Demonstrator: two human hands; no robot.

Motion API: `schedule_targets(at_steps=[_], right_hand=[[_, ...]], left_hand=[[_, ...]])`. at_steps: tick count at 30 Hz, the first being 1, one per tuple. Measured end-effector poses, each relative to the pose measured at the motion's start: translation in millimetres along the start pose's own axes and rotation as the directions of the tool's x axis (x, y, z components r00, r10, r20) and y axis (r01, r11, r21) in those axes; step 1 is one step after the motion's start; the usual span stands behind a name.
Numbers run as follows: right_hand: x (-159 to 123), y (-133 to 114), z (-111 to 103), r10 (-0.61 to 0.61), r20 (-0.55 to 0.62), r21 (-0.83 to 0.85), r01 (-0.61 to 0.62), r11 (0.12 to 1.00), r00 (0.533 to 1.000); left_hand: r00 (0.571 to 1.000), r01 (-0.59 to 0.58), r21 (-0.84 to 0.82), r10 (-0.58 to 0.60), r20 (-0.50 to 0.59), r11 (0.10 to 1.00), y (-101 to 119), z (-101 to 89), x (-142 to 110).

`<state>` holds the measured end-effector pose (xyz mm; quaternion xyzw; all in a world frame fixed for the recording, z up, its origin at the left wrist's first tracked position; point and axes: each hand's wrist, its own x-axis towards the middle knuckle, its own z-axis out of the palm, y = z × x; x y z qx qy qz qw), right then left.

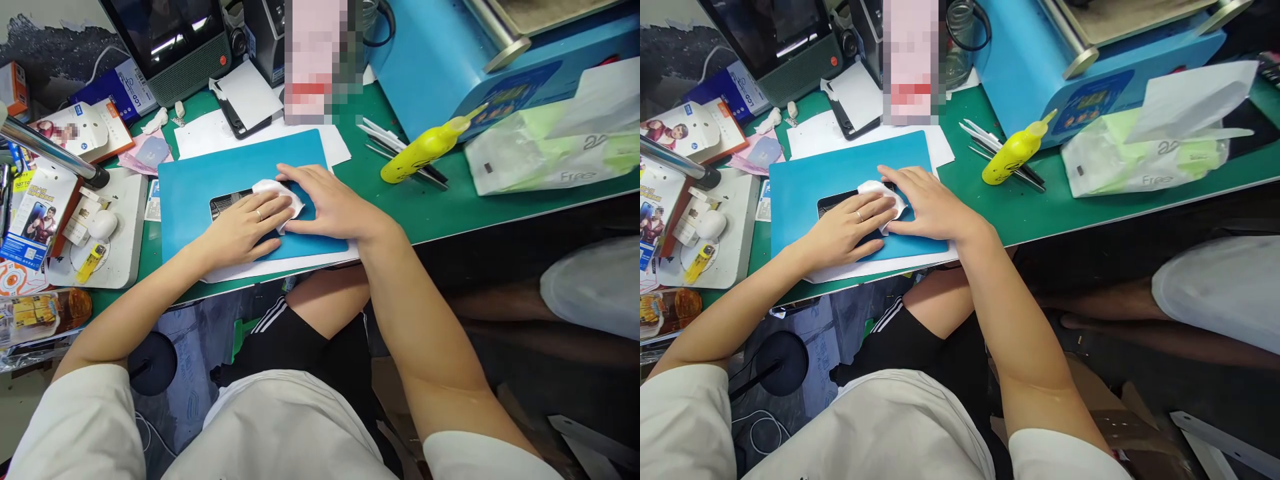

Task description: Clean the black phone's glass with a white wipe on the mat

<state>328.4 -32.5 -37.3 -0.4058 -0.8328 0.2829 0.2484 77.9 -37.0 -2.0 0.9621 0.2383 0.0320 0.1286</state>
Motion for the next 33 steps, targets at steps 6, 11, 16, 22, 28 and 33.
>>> schedule_targets(at_steps=[6,11,16,22,28,33], right_hand=[[-1.1,1.2,-0.1,0.009,0.005,0.017,-0.009,1.0,1.0],[-1.6,1.2,-0.3,0.021,0.005,0.021,-0.021,1.0,1.0],[-0.3,1.9,-0.4,0.013,0.005,0.028,-0.013,1.0,1.0],[-0.3,5.5,0.8,0.009,0.001,0.028,-0.009,1.0,1.0],[-1.7,5.1,0.5,0.025,0.018,0.021,-0.025,0.999,1.0],[-2.2,2.0,-0.1,0.053,0.021,-0.006,-0.053,0.999,0.998]], left_hand=[[0.999,0.015,0.036,-0.016,0.035,0.999,1.1,-5.7,-3.5],[0.99,0.12,0.088,-0.126,0.062,0.989,-5.0,-13.7,-29.7],[0.989,0.139,0.105,-0.142,0.029,0.985,0.1,-8.5,-20.4],[0.998,0.068,0.046,-0.068,-0.007,0.997,12.5,0.3,6.4],[0.987,0.155,0.077,-0.158,0.037,0.985,1.6,-9.3,-23.3],[0.949,0.305,0.116,-0.312,0.048,0.945,-6.3,-18.4,-68.1]])
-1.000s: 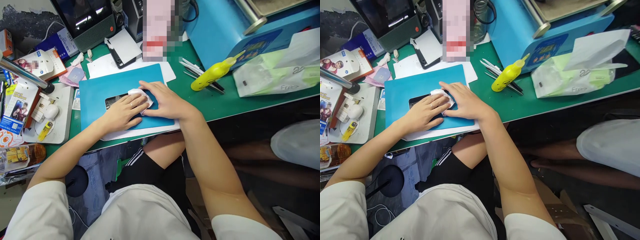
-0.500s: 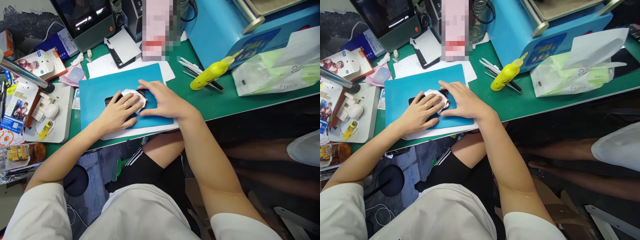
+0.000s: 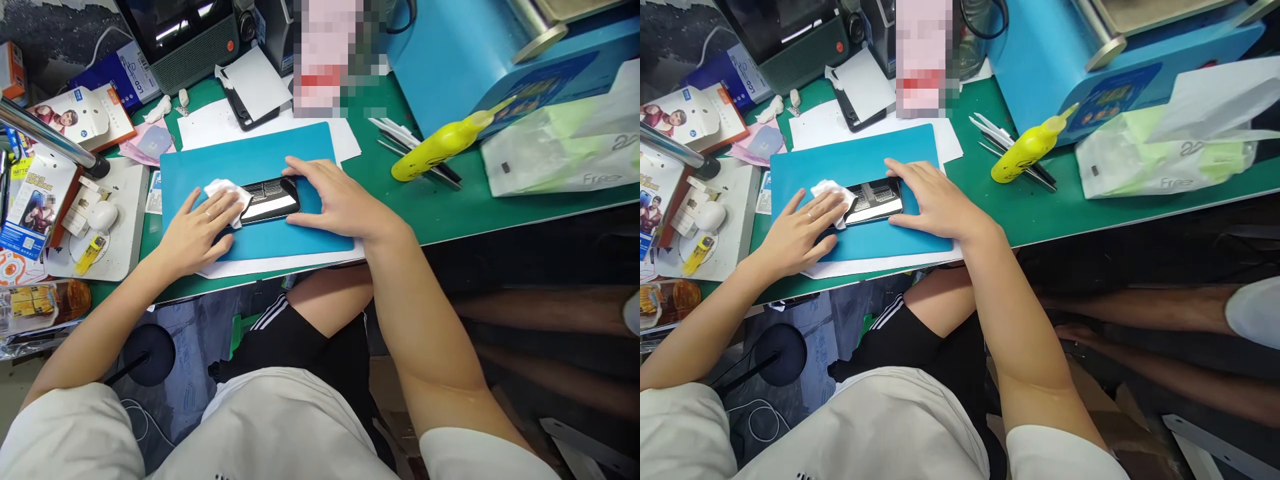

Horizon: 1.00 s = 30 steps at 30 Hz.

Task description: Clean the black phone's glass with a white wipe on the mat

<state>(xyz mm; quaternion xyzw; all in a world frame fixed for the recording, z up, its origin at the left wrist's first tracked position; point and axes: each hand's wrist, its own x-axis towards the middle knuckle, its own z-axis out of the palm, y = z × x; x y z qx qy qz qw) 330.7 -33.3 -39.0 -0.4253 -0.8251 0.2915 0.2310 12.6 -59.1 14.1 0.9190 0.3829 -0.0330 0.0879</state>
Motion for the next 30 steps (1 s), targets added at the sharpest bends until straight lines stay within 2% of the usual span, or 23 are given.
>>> schedule_targets(at_steps=[6,11,16,20,23,27,30], right_hand=[[0.1,-1.4,0.8,-0.001,-0.014,-0.001,0.001,1.0,1.0],[0.4,0.2,1.8,-0.006,-0.007,-0.012,0.006,1.0,1.0],[0.4,0.7,1.6,-0.005,-0.008,-0.023,0.005,1.0,1.0],[0.9,-0.4,1.8,-0.009,-0.015,-0.028,0.008,1.0,1.0],[1.3,0.2,2.4,-0.025,-0.011,-0.033,0.024,0.999,1.0],[1.0,4.6,4.6,-0.034,-0.009,-0.041,0.034,0.999,0.999],[0.1,7.6,6.5,-0.031,-0.018,-0.048,0.03,0.998,0.999]], left_hand=[[1.0,0.024,-0.042,-0.024,0.006,0.999,6.4,8.0,-33.3],[0.999,0.051,-0.019,-0.051,-0.019,0.999,14.7,12.2,-32.6],[0.993,0.118,-0.011,-0.118,-0.018,0.993,14.4,10.8,-13.4],[0.994,0.108,-0.023,-0.108,-0.026,0.994,13.8,11.8,0.5],[0.998,0.046,-0.046,-0.048,-0.049,0.998,19.3,16.5,16.9],[0.991,-0.103,-0.056,0.098,-0.089,0.993,36.9,24.4,52.8],[0.986,-0.139,-0.033,0.136,-0.1,0.99,52.3,28.4,76.6]])
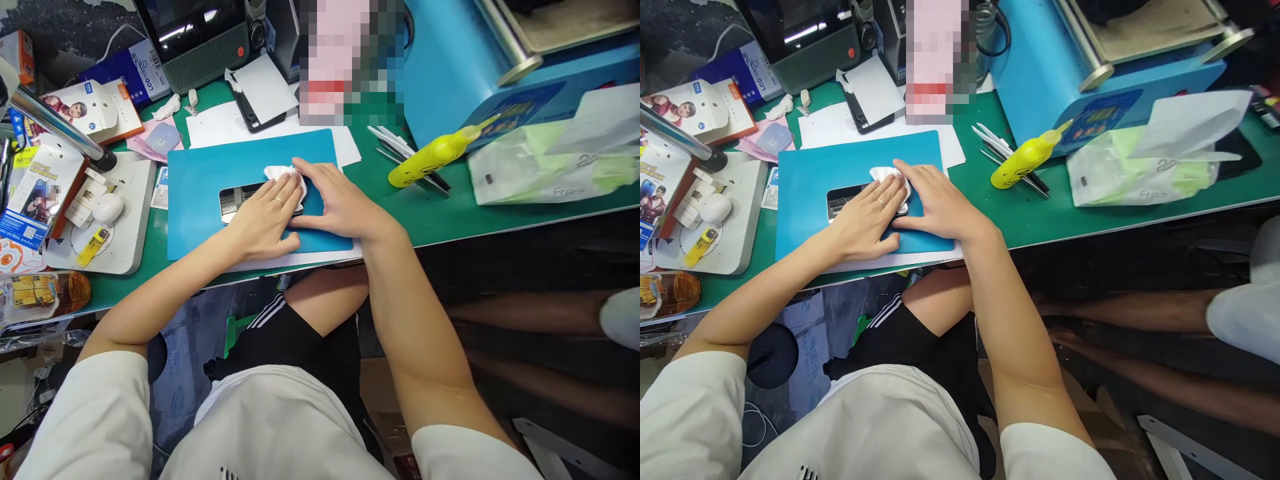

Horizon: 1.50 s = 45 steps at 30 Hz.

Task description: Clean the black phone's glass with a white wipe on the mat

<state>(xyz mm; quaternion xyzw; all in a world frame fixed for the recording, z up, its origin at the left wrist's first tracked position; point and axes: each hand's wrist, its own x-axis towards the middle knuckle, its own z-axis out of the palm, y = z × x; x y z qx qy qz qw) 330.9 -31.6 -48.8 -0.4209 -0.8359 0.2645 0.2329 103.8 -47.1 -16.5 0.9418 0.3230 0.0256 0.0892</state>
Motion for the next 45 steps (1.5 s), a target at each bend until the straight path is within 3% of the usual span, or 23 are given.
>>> schedule_targets(at_steps=[3,6,13,16,19,22,27,34,40,45], right_hand=[[-1.1,0.6,0.8,0.001,-0.007,-0.014,-0.001,1.0,1.0],[-2.0,0.2,0.3,-0.001,-0.007,-0.013,0.001,1.0,1.0],[-2.4,-2.8,-3.8,0.022,0.012,0.009,-0.023,1.0,1.0],[-2.7,-5.4,-4.7,0.037,0.019,0.008,-0.037,0.999,0.999],[-2.7,-6.3,-4.0,0.036,0.018,0.002,-0.036,0.999,0.999],[-2.4,-5.6,-2.8,0.03,0.009,-0.006,-0.03,1.0,0.999],[-2.2,-6.3,-2.9,0.048,0.004,0.0,-0.048,0.999,0.999],[-0.7,-6.7,-3.5,0.044,-0.005,0.013,-0.043,0.999,0.999],[0.0,-7.6,-4.3,0.043,-0.005,0.017,-0.043,0.999,0.999],[-0.1,-8.9,-6.2,0.046,-0.012,0.032,-0.046,0.998,0.999]], left_hand=[[1.0,-0.019,0.012,0.019,-0.003,1.0,7.7,2.5,8.1],[1.0,-0.025,0.018,0.025,0.0,1.0,5.0,-1.5,-4.5],[0.989,0.124,0.09,-0.131,0.075,0.988,-13.0,-28.7,-81.7],[0.983,0.166,0.109,-0.173,0.056,0.98,-3.7,-28.9,-112.6],[0.981,0.192,0.101,-0.195,0.015,0.976,5.4,-21.5,-125.8],[0.975,0.219,0.07,-0.22,0.014,0.973,3.3,-16.1,-120.6],[0.966,0.254,0.047,-0.256,0.042,0.966,-19.4,-19.3,-99.1],[0.991,0.117,0.038,-0.119,0.067,0.992,-47.7,-20.4,-71.9],[0.996,-0.084,0.014,0.084,0.038,0.996,-36.8,-12.2,-44.9],[0.985,-0.175,0.015,0.175,-0.006,0.985,-21.6,-7.0,-42.0]])
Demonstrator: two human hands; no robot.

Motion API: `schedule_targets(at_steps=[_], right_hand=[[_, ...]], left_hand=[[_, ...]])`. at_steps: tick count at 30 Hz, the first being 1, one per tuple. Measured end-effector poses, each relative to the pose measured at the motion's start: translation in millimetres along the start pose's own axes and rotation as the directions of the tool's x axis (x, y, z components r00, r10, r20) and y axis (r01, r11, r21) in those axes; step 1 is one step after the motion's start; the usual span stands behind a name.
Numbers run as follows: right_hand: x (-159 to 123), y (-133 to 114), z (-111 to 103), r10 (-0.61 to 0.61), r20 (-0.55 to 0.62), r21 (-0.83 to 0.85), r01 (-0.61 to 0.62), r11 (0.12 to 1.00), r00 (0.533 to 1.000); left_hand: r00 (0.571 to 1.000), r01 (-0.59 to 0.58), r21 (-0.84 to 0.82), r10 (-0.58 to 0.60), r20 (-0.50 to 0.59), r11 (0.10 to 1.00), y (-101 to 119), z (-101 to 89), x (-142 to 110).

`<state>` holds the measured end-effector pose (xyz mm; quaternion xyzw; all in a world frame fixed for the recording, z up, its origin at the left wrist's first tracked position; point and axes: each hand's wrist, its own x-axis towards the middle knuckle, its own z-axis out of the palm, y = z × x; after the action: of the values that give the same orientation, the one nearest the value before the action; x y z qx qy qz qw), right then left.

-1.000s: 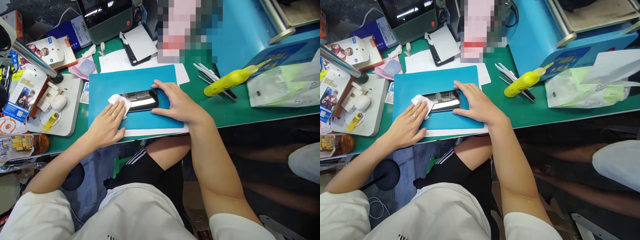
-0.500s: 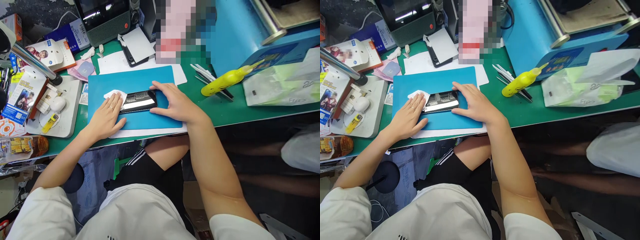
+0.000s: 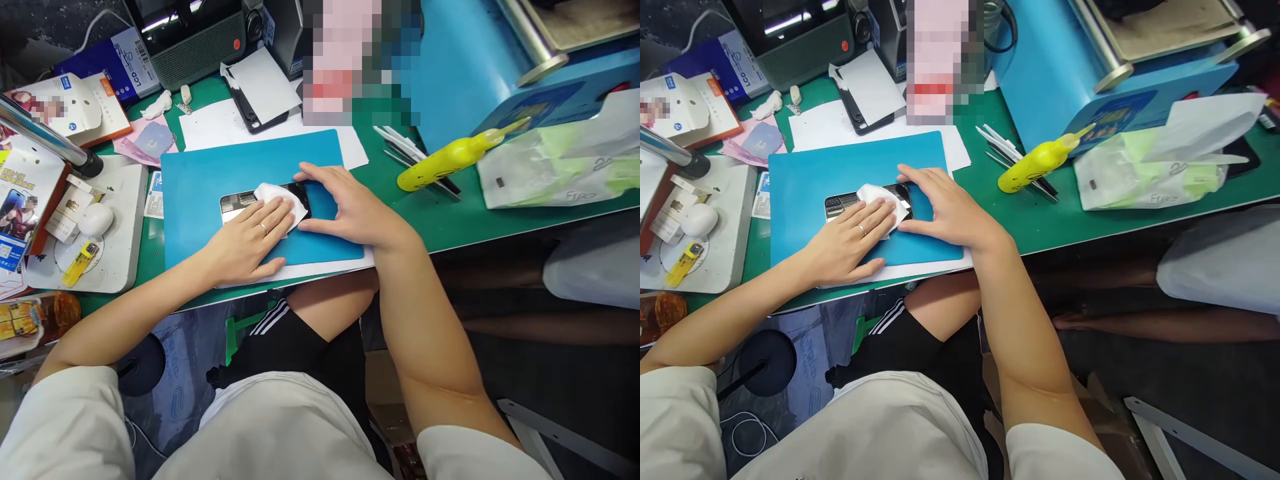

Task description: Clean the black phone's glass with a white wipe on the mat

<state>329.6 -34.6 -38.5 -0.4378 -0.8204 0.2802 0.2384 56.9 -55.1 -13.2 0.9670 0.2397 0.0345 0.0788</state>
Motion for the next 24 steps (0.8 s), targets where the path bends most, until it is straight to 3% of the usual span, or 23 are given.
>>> schedule_targets(at_steps=[3,8,16,24], right_hand=[[0.6,-1.0,-0.5,0.014,-0.003,-0.007,-0.014,1.0,1.0],[2.0,-3.4,-0.6,0.023,0.006,-0.008,-0.023,1.0,1.0],[1.6,-2.0,-1.3,0.029,0.006,0.007,-0.029,1.0,1.0],[1.9,-1.7,-2.0,0.042,-0.008,0.03,-0.041,0.999,0.999]], left_hand=[[0.998,0.026,-0.005,-0.026,-0.062,1.0,3.0,0.3,-3.9],[0.982,0.164,0.027,-0.161,-0.097,0.986,3.5,-2.0,-7.1],[0.911,0.408,0.081,-0.4,-0.105,0.909,-4.7,-13.4,-6.4],[0.905,0.395,0.129,-0.362,-0.224,0.909,-30.9,-15.7,-12.5]])
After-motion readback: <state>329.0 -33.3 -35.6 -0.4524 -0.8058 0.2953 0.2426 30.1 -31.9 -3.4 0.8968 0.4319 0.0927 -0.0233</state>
